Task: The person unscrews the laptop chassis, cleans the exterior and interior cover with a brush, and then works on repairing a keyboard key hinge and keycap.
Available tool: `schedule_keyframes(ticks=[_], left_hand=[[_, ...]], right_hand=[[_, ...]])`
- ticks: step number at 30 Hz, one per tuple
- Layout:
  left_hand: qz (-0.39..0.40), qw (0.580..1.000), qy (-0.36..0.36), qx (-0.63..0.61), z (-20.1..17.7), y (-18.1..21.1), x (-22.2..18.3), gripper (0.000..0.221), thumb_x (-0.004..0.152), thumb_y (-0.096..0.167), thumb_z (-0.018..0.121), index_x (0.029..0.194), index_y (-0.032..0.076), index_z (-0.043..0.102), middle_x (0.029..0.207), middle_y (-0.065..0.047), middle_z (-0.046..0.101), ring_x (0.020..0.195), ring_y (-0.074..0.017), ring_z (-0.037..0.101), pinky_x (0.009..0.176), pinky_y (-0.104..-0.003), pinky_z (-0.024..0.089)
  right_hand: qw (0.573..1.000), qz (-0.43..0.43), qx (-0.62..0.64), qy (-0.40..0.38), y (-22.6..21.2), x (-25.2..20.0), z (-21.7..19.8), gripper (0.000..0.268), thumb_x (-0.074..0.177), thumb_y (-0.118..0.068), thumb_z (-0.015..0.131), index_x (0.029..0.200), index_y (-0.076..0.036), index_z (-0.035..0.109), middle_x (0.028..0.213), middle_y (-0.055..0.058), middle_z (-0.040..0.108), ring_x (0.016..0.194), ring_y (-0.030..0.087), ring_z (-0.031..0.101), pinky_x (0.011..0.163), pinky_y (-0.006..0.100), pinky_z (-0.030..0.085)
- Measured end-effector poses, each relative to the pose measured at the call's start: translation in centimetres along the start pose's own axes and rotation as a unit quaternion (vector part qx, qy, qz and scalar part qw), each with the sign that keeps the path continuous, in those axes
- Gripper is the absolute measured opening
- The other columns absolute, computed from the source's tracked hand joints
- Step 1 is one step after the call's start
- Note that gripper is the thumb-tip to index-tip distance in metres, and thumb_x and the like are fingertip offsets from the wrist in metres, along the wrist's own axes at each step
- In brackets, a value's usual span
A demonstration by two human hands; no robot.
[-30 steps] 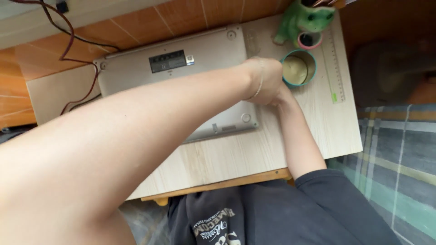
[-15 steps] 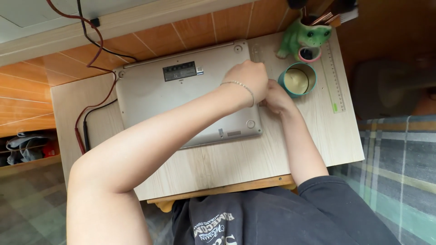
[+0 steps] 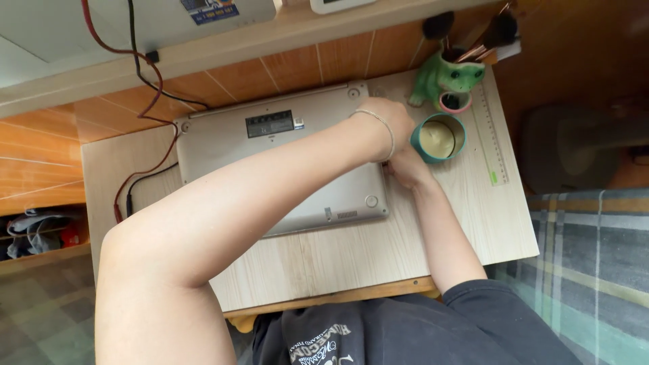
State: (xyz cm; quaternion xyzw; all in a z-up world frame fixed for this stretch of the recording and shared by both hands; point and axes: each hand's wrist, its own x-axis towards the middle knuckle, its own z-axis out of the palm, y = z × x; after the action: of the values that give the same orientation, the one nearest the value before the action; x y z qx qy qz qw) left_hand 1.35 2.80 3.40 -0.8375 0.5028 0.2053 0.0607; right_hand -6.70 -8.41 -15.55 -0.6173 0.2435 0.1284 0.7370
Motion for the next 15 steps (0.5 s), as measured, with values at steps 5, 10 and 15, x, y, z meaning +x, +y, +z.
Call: schedule_keyframes(ticks=[5, 10, 15], left_hand=[[0.134, 0.986, -0.015, 0.097, 1.1, 0.8, 1.2, 0.026, 0.084, 0.021, 0.07, 0.106, 0.011, 0.079, 0.11, -0.014, 0.075, 0.102, -0.0312, 0.072, 0.083, -0.043, 0.058], [0.213, 0.957, -0.038, 0.191, 2.3, 1.6, 2.3, 0.021, 0.088, 0.022, 0.068, 0.102, 0.013, 0.08, 0.107, -0.011, 0.077, 0.099, -0.0305, 0.073, 0.081, -0.044, 0.058], [0.261, 0.944, 0.002, 0.203, 1.6, -0.9, 0.0, 0.018, 0.086, 0.016, 0.066, 0.097, 0.015, 0.08, 0.1, -0.01, 0.078, 0.092, -0.0327, 0.075, 0.076, -0.046, 0.06]], right_hand=[[1.0, 0.007, 0.007, -0.003, 0.2, 0.2, -0.6, 0.021, 0.099, -0.026, 0.059, 0.115, -0.014, 0.066, 0.096, 0.002, 0.068, 0.076, 0.013, 0.059, 0.057, 0.028, 0.044], [1.0, 0.013, 0.016, -0.011, 0.1, 0.9, -0.8, 0.023, 0.099, -0.026, 0.06, 0.116, -0.013, 0.067, 0.098, 0.003, 0.069, 0.078, 0.014, 0.062, 0.059, 0.03, 0.047], [0.999, 0.032, 0.025, -0.028, 0.3, 1.3, -1.2, 0.026, 0.098, -0.026, 0.062, 0.118, -0.01, 0.067, 0.101, 0.005, 0.071, 0.081, 0.015, 0.065, 0.062, 0.033, 0.051]])
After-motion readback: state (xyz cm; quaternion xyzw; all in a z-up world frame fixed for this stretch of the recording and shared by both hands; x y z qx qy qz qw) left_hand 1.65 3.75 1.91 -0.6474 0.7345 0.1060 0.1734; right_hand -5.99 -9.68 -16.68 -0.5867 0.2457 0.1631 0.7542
